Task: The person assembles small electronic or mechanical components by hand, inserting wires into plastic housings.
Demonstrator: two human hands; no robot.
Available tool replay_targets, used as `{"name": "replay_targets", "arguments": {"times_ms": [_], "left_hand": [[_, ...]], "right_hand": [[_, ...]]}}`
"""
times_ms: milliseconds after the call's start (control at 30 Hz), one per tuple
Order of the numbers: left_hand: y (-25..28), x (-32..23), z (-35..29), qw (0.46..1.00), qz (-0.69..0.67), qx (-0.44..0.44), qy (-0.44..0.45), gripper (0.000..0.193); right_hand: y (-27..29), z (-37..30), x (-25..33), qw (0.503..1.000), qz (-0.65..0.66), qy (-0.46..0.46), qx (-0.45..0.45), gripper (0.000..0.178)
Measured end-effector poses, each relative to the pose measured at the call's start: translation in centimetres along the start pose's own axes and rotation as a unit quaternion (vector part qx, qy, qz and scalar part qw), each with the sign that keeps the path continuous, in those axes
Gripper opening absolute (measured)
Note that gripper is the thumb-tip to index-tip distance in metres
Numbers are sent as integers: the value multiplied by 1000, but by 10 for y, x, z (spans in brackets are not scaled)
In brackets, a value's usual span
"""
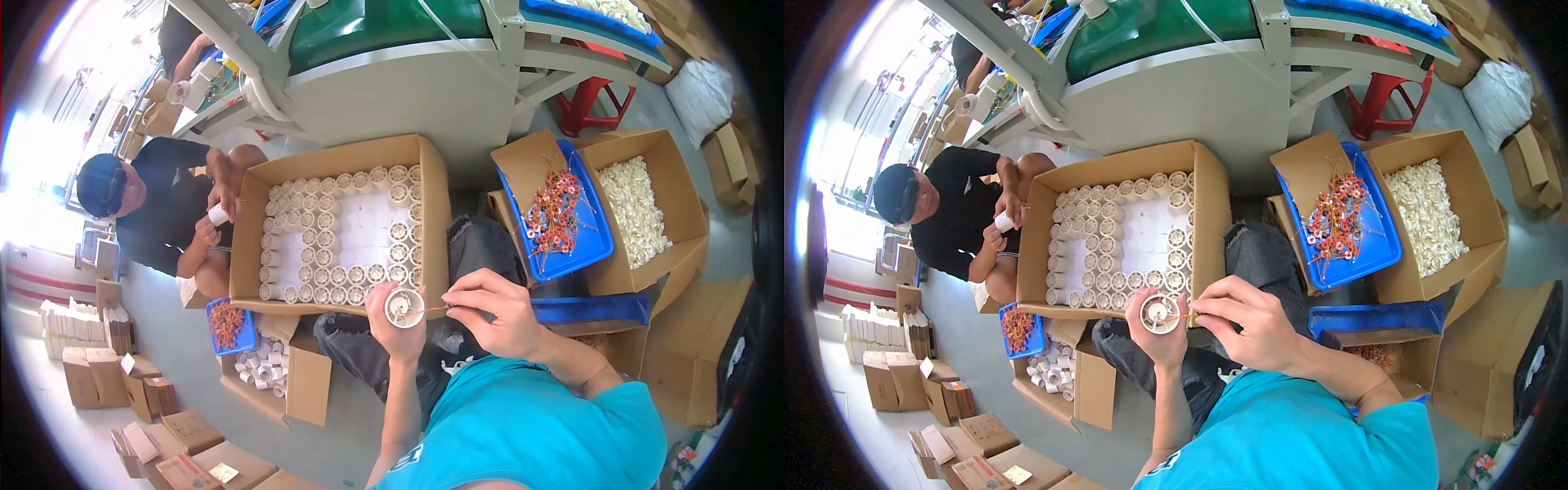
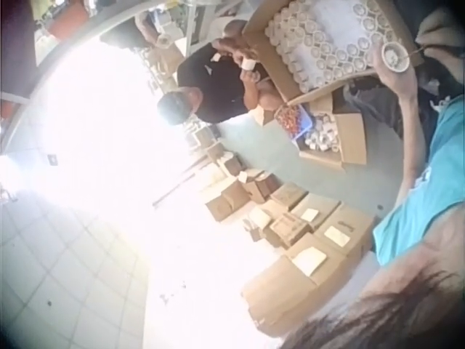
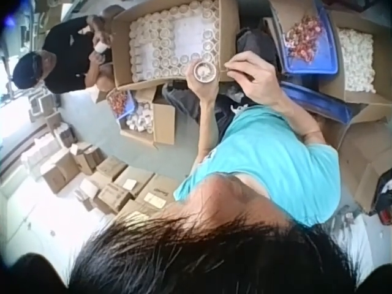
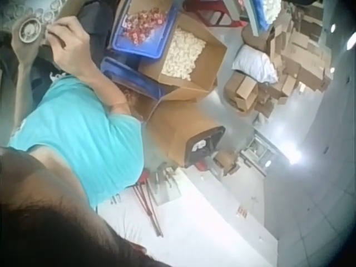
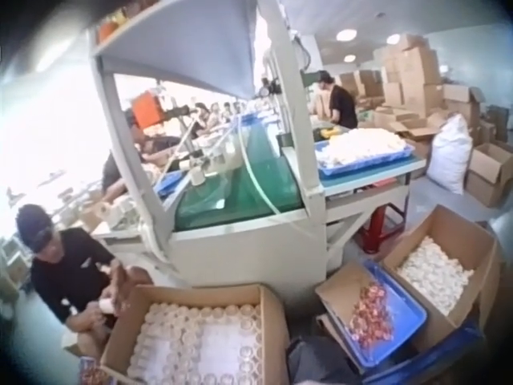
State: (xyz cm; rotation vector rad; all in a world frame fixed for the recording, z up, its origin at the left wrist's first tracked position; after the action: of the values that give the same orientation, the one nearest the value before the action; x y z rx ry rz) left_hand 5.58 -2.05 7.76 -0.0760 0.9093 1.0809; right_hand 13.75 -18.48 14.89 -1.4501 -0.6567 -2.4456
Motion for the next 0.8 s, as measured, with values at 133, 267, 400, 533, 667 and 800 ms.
{"name": "replay_targets", "arguments": {"times_ms": [133, 267, 400, 533, 667, 800], "left_hand": [[0, -4, 1, 1000, 4, -3, -20, 57], [-2, -11, 1, 998, 7, 23, -56, 56], [-7, -12, -1, 996, 30, 40, -72, 56], [-9, -13, -3, 996, 29, 44, -78, 53], [-16, -25, 2, 990, 44, 73, -110, 47], [-21, -35, 6, 984, 65, 103, -128, 43]], "right_hand": [[-4, 0, -3, 1000, -4, -6, 3, 25], [-6, 2, -4, 999, -18, -20, -21, 26], [-7, 0, -11, 997, -8, -77, -19, 24], [-9, -1, -15, 995, -4, -94, -19, 24], [-20, 1, -10, 999, -18, -34, -23, 22], [-31, -2, -22, 998, -45, -36, 11, 18]]}}
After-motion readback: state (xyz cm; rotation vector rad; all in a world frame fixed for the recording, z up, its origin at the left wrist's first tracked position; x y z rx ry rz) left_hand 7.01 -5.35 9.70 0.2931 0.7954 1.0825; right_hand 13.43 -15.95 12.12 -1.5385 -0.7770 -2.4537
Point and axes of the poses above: each hand's wrist, its own z-axis towards the middle knuckle, its own y-axis out of the back of the hand, x = y × z, the point moved 8 cm from there along z, towards the middle knuckle, and after that the axes turned 3 degrees about -y, right-handed, at the moved point
